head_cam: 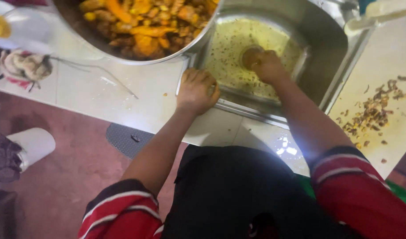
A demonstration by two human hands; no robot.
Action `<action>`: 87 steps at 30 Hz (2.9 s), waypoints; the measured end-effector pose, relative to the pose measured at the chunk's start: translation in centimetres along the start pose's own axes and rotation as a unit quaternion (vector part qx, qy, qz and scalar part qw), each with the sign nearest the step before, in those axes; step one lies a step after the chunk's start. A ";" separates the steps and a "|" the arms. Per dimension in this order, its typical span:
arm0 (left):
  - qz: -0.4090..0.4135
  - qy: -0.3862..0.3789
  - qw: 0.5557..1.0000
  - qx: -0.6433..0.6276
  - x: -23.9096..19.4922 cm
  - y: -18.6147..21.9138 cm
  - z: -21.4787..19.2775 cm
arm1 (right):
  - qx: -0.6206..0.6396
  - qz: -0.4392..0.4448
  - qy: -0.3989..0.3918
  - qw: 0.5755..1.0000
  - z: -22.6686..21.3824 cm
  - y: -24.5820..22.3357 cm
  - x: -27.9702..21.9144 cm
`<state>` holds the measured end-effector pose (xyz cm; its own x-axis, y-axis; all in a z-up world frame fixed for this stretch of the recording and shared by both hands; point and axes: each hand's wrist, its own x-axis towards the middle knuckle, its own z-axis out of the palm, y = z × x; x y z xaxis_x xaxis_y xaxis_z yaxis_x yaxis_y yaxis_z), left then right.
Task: Washing turmeric roots in a sink and transferring them to a large pot
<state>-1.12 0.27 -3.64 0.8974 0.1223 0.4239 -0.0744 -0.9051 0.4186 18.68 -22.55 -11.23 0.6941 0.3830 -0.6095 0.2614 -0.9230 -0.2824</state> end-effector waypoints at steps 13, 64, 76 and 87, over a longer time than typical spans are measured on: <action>-0.013 -0.133 0.991 -0.002 4.1 2.7 -3.0 | 0.115 0.094 -0.061 0.987 0.3 -2.1 1.9; 0.009 -0.096 0.995 -0.003 2.9 2.3 -2.8 | 0.095 -0.104 0.074 0.987 2.0 1.0 -0.3; 0.011 -0.080 0.996 0.021 1.7 0.6 -0.4 | -0.015 -0.083 0.029 0.996 6.5 4.3 4.0; 0.010 -0.099 0.995 0.028 1.3 0.8 0.2 | -0.065 -0.073 0.028 0.995 11.0 5.4 8.7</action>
<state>0.02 -0.37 -2.90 0.9647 0.0260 0.2621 -0.0740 -0.9282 0.3646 18.78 -23.85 -26.16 0.6775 0.5133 -0.5268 0.4435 -0.8565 -0.2641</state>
